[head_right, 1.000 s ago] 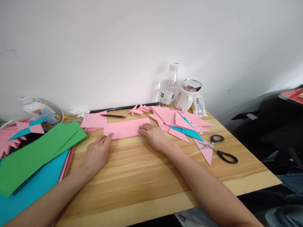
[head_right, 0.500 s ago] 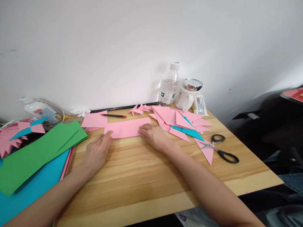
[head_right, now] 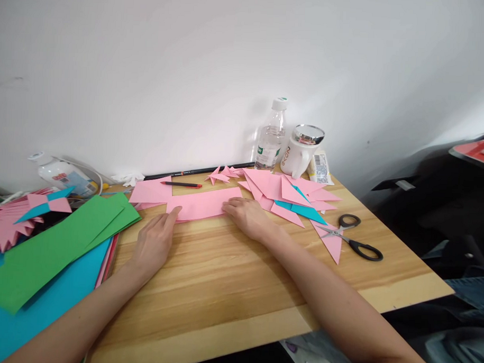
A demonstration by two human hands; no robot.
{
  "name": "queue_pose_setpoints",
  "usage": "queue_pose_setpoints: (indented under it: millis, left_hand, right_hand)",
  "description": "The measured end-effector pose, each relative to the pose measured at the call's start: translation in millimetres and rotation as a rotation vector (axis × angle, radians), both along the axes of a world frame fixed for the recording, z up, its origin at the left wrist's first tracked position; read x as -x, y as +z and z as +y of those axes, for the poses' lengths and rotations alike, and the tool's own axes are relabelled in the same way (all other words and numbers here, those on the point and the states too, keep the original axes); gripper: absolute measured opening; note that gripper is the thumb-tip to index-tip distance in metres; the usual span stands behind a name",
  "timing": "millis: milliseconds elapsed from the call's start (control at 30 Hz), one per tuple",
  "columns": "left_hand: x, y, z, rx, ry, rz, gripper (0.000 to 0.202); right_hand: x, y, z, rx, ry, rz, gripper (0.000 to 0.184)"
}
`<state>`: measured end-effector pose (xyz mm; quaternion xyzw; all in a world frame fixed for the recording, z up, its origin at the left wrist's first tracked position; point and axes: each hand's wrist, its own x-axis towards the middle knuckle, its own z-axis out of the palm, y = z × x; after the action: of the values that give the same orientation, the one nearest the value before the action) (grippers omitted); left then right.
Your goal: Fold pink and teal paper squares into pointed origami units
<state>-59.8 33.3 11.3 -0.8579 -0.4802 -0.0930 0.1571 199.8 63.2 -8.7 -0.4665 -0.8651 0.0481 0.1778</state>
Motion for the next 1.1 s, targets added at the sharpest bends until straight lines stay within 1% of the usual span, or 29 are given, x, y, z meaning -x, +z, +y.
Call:
queue_pose_setpoints:
  millis: [100, 167, 233, 300, 400, 500, 700, 800, 933, 1100]
  left_hand:
    - [1.6, -4.6, 2.4, -0.073, -0.049, -0.038, 0.054]
    - [2.8, -7.7, 4.3, -0.116, -0.066, -0.061, 0.046]
    - [3.8, -10.4, 5.9, -0.139, -0.055, -0.085, 0.037]
    - [4.6, -12.6, 6.8, -0.134, -0.032, -0.104, 0.032]
    - [5.8, -14.6, 7.2, -0.098, 0.009, -0.115, 0.032]
    - [6.7, -14.1, 6.0, -0.067, 0.036, -0.117, 0.038]
    - [6.9, -8.7, 2.3, -0.041, -0.008, -0.086, 0.059]
    - [8.4, -10.6, 3.5, -0.072, -0.023, -0.118, 0.054]
    - [10.9, -17.1, 6.3, -0.11, -0.036, -0.24, 0.043]
    - [9.2, -20.0, 7.4, -0.104, -0.025, -0.37, 0.031]
  right_hand:
    - [-1.4, -0.6, 1.0, -0.011, 0.004, 0.004, 0.026]
    - [-2.6, -1.8, 1.9, -0.044, 0.018, 0.023, 0.026]
    - [-3.7, -3.0, 2.6, -0.077, 0.035, 0.04, 0.026]
    - [-4.5, -3.5, 3.0, -0.092, 0.047, 0.045, 0.025]
    - [-5.2, -3.0, 3.1, -0.089, 0.055, 0.042, 0.024]
    - [-5.4, -1.7, 2.6, -0.079, 0.054, 0.038, 0.022]
    - [-4.8, 0.8, 0.0, -0.092, 0.061, 0.042, 0.022]
    - [-4.3, 1.1, -0.6, -0.101, 0.071, 0.056, 0.021]
    - [-3.8, 1.2, -0.6, -0.106, 0.075, 0.063, 0.02]
    - [-3.5, 2.1, -1.0, -0.114, 0.076, 0.052, 0.02]
